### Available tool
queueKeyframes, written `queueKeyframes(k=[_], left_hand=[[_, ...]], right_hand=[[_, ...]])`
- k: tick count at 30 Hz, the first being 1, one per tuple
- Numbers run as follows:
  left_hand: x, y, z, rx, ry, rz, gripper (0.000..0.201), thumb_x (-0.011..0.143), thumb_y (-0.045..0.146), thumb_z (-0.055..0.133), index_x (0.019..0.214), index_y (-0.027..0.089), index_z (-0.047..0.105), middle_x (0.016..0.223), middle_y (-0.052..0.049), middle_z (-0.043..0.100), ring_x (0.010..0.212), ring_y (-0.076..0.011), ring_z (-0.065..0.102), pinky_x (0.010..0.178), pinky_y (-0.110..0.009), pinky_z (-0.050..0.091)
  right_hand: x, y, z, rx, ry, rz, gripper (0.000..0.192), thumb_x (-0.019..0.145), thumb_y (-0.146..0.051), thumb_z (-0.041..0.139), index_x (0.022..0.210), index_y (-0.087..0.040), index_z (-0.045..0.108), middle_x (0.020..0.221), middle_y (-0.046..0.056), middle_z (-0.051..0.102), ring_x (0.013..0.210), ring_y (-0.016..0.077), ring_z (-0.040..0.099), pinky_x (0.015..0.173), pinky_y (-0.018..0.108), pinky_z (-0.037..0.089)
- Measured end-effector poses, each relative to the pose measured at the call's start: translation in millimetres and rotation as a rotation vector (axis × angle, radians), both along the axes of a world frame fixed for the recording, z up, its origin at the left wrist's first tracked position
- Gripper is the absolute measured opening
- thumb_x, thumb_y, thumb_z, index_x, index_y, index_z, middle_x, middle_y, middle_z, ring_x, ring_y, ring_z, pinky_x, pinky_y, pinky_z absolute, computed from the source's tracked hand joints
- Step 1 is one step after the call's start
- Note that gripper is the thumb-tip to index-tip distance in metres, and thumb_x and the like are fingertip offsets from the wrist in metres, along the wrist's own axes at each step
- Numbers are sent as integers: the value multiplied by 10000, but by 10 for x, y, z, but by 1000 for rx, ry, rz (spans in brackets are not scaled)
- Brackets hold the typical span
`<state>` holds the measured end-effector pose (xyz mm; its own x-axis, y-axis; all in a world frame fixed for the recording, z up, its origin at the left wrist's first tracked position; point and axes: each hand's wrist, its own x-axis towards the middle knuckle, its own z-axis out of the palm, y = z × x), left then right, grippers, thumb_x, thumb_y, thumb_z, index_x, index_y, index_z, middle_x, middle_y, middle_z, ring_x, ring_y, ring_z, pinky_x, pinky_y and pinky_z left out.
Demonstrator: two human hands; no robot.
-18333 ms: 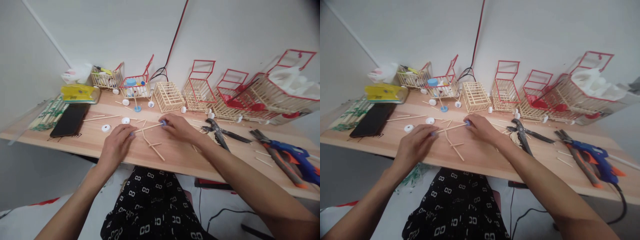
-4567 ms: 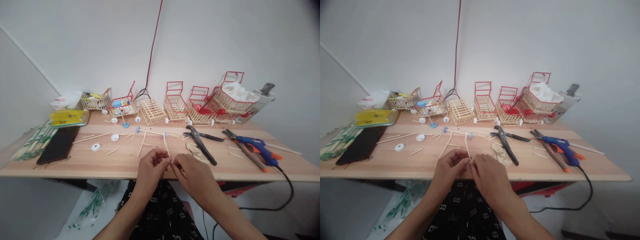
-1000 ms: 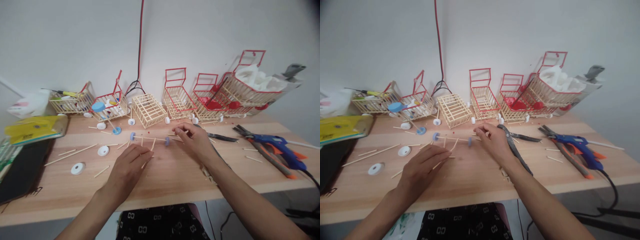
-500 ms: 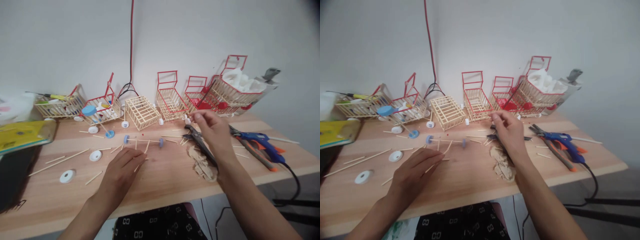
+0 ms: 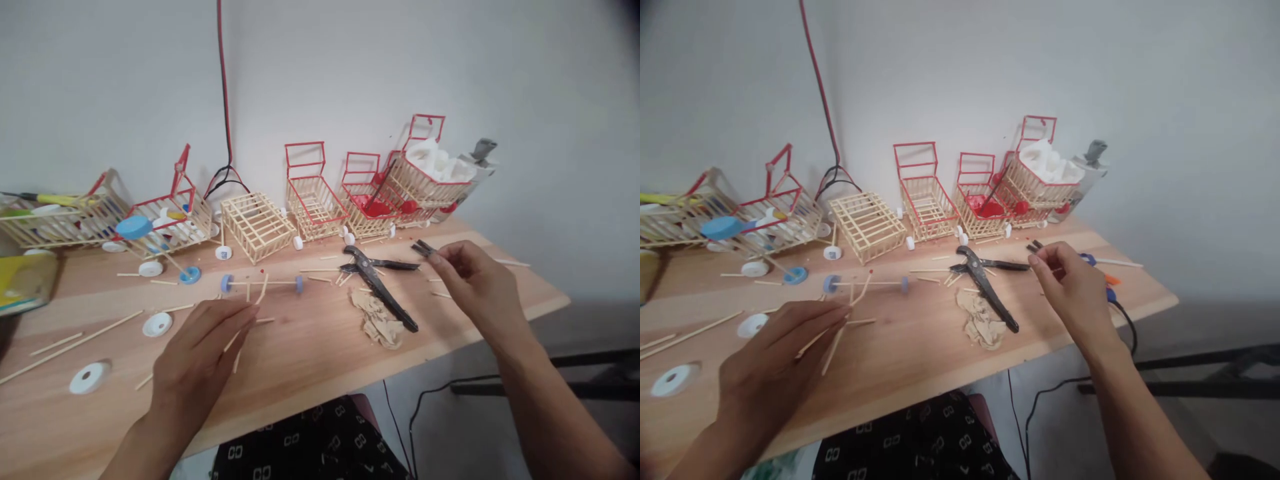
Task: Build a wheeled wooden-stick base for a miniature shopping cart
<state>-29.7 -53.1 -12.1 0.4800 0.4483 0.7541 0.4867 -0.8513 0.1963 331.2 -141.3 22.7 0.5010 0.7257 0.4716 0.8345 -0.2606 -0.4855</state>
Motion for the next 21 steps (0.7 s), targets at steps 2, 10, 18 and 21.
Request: queueKeyframes(k=[2,10,18,21], left_hand=[[-20,-27,33,-29,-30,17,236,844,94,607,1044,209,654,1019,-40,681,935,-185,638,829,-335,512],[-89,-56,79,-112,-165,141,179,843,198,620,997,261,685,983,-12,692,876,-204,642,789,-392,524],[-122,-64,53,-230,-204,210,174,848,276,594,1000,313,672,992,2,682,902,-249,629,803,-482,505],[-138,-80,60,-267,-198,224,184,875,263,564,1022,324,655,1033,5,668,950,-246,614,849,-493,492]], right_hand=[[113,-112,-19,-14,-31,-89,229,818,-434,567,735,-221,558,605,11,584,535,172,519,553,295,353],[443,-586,55,-61,-31,-310,256,884,-364,429,805,-221,628,724,70,682,675,218,625,637,312,398],[697,-694,-42,-206,-104,-267,179,800,-360,523,850,-229,636,886,115,702,771,266,633,660,353,393],[862,-657,-123,-224,-110,-252,190,797,-363,529,852,-211,629,916,139,693,799,269,629,658,353,396]])
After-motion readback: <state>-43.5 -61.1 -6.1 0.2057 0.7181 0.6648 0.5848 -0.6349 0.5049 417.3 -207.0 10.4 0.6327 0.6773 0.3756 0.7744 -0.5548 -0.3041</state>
